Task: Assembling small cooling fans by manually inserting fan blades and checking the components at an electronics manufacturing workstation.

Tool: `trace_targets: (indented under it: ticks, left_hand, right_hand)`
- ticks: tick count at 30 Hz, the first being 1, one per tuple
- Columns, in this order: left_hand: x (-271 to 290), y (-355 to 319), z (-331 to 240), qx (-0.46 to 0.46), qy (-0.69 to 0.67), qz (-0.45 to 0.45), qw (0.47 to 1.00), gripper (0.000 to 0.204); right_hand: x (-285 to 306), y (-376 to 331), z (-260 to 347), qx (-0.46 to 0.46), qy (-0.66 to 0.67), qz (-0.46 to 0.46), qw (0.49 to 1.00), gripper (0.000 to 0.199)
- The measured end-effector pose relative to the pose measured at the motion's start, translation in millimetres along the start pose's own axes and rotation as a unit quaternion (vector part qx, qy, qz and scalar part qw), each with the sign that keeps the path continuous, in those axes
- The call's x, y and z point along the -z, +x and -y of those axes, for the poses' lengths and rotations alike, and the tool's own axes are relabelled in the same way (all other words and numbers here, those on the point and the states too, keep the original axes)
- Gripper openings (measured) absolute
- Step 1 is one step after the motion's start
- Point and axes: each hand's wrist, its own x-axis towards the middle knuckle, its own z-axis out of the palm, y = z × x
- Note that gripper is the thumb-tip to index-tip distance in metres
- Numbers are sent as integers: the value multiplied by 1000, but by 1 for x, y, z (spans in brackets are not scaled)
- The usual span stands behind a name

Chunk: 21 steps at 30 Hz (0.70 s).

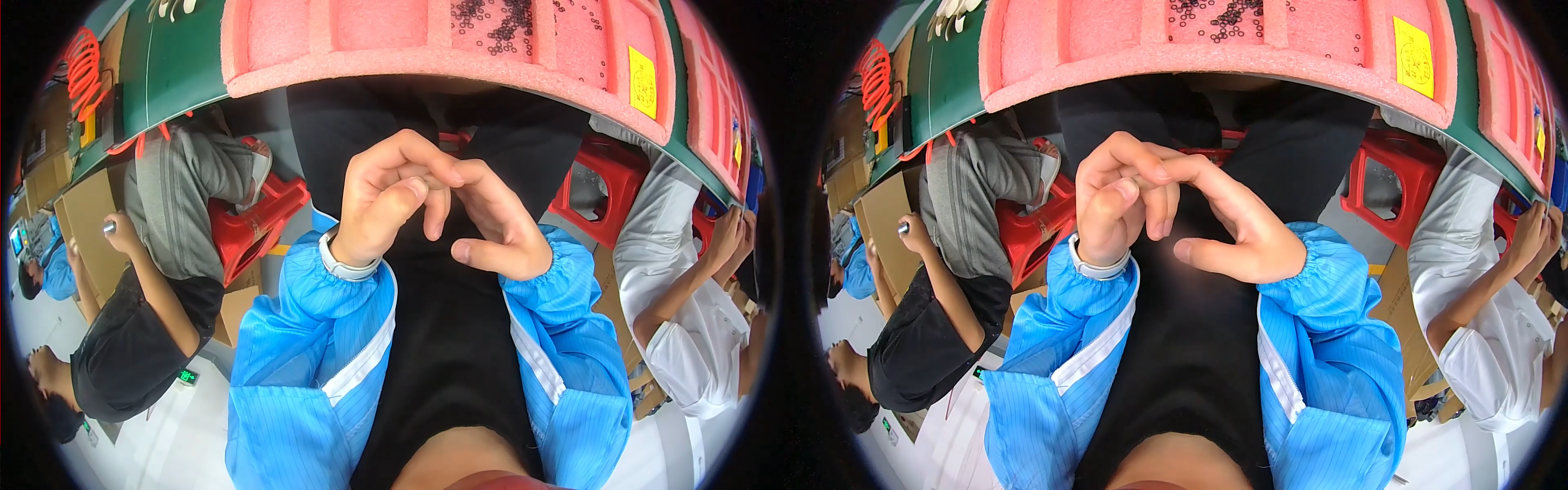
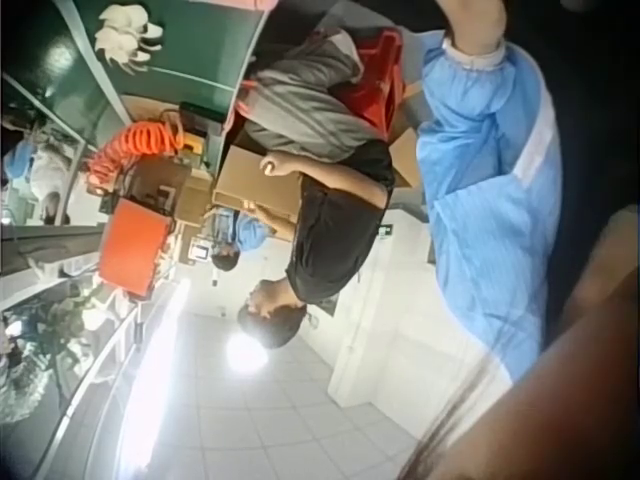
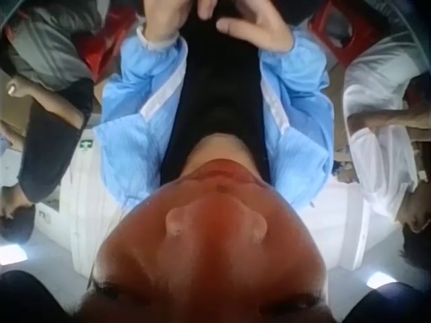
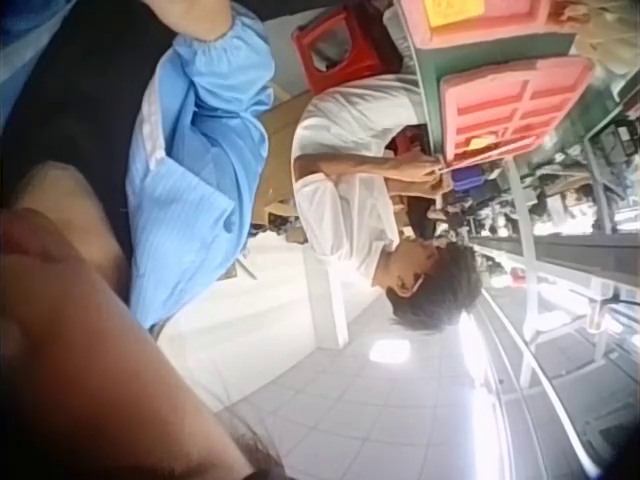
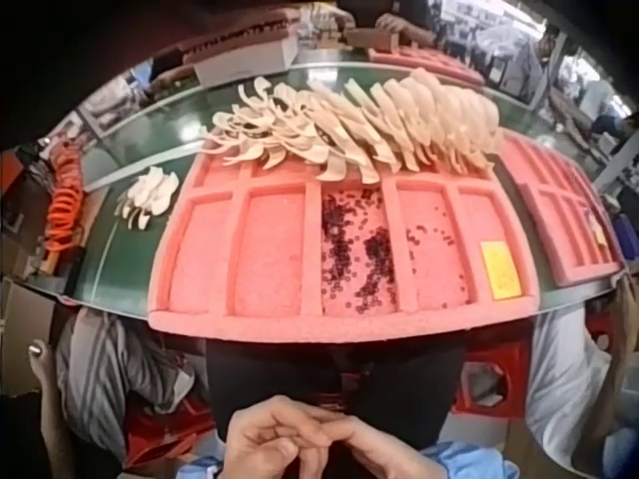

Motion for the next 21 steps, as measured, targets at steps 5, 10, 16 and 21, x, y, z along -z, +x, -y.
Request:
trace_targets:
  ticks: [5, 10, 16, 21]
  left_hand:
    - [0, 0, 0, -16, -14, 4, 1000, 20]
    - [3, 1, 7, -41, -36, 11, 998, 20]
    - [8, 1, 3, -17, -27, 19, 999, 24]
    - [-6, 7, -5, 34, 17, -30, 999, 38]
  right_hand:
    - [3, 1, 0, 27, -73, 29, 997, 72]
    - [1, 4, -1, 62, -115, 20, 991, 70]
    - [1, 5, -3, 76, -133, 18, 988, 73]
    - [5, 1, -8, 8, 34, -1, 999, 75]
